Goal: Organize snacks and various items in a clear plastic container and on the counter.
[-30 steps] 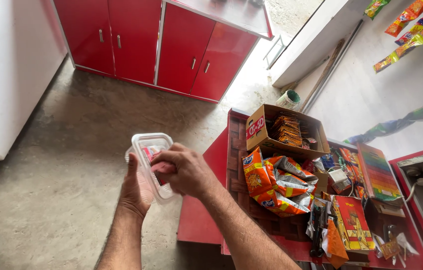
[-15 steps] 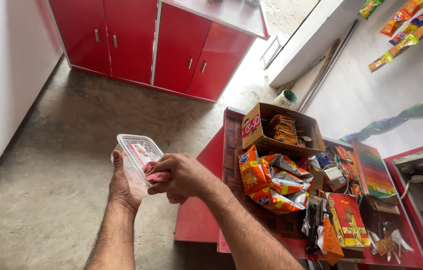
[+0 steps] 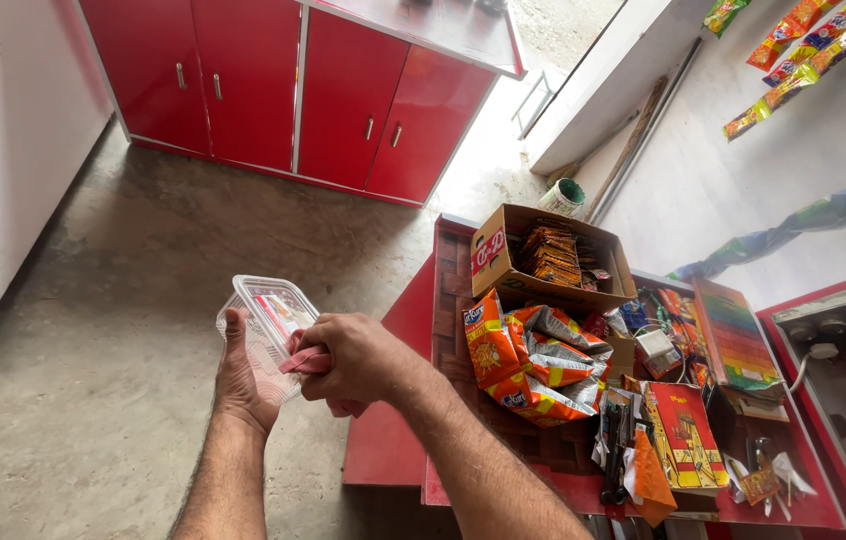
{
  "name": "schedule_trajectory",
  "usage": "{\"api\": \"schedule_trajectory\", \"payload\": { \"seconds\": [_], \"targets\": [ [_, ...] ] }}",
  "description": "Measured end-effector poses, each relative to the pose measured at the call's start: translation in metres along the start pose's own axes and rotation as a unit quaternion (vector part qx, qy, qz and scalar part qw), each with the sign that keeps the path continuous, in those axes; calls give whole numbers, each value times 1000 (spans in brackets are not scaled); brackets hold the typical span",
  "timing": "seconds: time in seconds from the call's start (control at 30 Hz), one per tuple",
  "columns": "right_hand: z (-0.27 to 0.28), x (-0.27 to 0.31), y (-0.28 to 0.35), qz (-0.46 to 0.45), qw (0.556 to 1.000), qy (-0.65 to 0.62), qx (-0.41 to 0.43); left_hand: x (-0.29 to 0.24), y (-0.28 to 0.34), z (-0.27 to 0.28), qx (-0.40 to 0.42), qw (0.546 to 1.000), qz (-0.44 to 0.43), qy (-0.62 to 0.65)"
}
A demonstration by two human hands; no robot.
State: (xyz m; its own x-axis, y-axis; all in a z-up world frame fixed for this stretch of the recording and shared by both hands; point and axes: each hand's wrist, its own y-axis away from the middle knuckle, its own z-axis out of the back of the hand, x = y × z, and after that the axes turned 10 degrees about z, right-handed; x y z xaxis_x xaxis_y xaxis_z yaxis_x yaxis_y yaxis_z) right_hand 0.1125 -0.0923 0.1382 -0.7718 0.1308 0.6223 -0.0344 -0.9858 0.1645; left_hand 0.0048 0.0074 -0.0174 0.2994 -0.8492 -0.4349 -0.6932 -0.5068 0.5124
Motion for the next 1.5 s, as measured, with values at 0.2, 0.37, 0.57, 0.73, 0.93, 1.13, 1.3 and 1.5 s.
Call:
{"api": "schedule_trajectory", "payload": {
  "seconds": [0.2, 0.37, 0.57, 0.73, 0.93, 1.13, 1.3, 1.5],
  "targets": [
    [-10, -13, 3, -22, 1000, 7, 4, -4, 16, -16, -29, 998, 18, -56],
    [-17, -8, 4, -38, 999, 24, -13, -1, 10, -8, -42, 995, -7, -86],
    [-20, -16, 5, 49, 996, -22, -69, -7, 9, -5, -44, 997, -15, -54],
    [-18, -14, 5, 59, 997, -15, -53, -5, 4, 2, -27, 998, 9, -54],
    [-8, 4, 7, -98, 986, -121, -56, -9, 12, -10, -54, 996, 33, -69],
    [-9, -1, 6, -197, 965, -164, -59, 6, -14, 5, -107, 988, 44, -102],
    [-20, -35, -6, -109, 973, 58, -194, 25, -36, -1, -369, 665, -307, -572],
    [-6, -41, -13, -237, 939, 8, -251, 13, -17, -60, -208, 706, -235, -635]
  ]
}}
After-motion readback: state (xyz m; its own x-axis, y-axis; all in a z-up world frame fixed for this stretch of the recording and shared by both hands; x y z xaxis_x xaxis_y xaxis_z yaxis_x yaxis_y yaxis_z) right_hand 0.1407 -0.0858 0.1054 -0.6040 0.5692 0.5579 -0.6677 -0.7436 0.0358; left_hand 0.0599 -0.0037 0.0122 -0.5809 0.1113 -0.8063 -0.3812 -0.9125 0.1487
